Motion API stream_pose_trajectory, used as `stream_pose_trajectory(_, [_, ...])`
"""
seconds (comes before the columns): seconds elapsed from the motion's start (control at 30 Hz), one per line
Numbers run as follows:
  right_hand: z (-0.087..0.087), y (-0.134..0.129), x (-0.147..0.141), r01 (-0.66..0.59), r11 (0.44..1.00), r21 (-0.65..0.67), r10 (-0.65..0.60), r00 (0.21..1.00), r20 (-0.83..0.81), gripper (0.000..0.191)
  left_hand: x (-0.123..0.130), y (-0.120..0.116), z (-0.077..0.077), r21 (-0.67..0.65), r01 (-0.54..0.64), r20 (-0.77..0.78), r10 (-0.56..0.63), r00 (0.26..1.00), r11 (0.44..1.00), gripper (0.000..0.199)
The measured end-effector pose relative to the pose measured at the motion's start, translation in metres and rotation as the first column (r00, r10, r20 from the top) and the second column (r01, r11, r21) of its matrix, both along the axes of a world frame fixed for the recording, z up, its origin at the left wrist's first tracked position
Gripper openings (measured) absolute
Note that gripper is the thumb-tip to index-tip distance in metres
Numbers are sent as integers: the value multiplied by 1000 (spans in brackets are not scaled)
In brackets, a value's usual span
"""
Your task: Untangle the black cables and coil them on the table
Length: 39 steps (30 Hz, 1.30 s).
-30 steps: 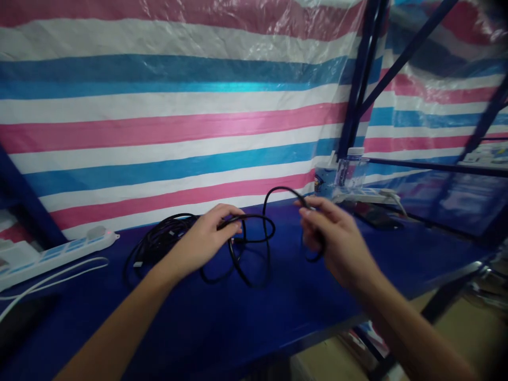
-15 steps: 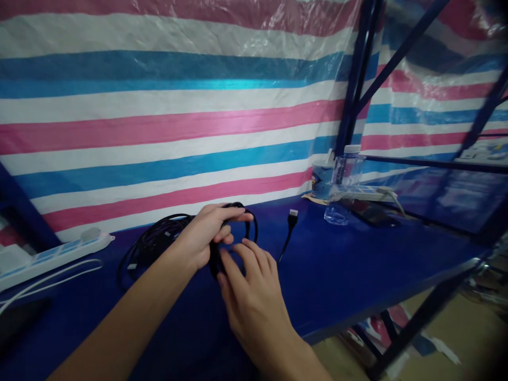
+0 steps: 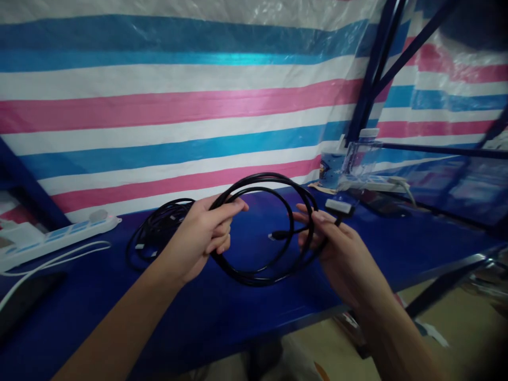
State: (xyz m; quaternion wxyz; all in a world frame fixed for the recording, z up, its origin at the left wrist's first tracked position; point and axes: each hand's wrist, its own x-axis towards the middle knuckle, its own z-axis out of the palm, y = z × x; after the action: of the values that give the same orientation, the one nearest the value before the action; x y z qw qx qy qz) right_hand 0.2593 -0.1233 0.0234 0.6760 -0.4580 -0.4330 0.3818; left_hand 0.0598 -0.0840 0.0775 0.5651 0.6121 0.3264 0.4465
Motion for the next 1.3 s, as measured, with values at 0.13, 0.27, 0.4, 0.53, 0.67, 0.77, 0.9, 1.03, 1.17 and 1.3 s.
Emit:
stream_pose_trajectory(0.13, [8, 5, -6, 145, 984, 108, -179, 697, 694, 25, -1, 8, -13, 114, 68, -282, -34, 959, 991, 25])
stream_pose_trajectory(0.27, [17, 16, -18, -229, 967, 116, 91, 728, 680, 15, 10, 6, -1, 381, 199, -497, 19, 868, 903, 24])
stream_pose_trajectory(0.4, [28, 23, -19, -225, 972, 67, 182, 903, 389, 8, -2, 11, -5, 538, -103, -226, 261, 939, 836, 17])
stream_pose_trajectory(0.53, [40, 21, -8, -85, 981, 172, 109, 985, -134, 15, -20, 9, -40, -87, -535, 247, 538, 806, 841, 18])
stream_pose_trajectory(0.67, [37, 22, -13, -167, 974, 154, 215, 899, -382, 13, 0, -12, -65, -689, 2, 371, 351, 860, 724, 39])
stream_pose_trajectory(0.77, [16, 25, -31, -226, 974, -30, 185, 860, -476, 15, 25, -24, -56, -543, 222, 650, 238, 722, 809, 38])
stream_pose_trajectory(0.9, [-17, 23, -50, -160, 976, -150, 74, 883, -463, 27, 37, -18, -37, -495, 86, 674, 320, 666, 864, 36])
stream_pose_trajectory(1.03, [-33, 15, -47, -143, 981, -134, 61, 873, -484, 37, 31, 1, -43, -482, -134, 517, 404, 755, 866, 32])
stream_pose_trajectory(1.17, [-31, 17, -37, -137, 986, -92, 76, 872, -483, 39, 25, 16, -54, -462, -256, 369, 446, 815, 849, 32])
stream_pose_trajectory(1.3, [-27, 31, -35, -67, 998, -13, 62, 966, -253, 27, 28, 12, -49, -238, -246, 393, 325, 860, 940, 45])
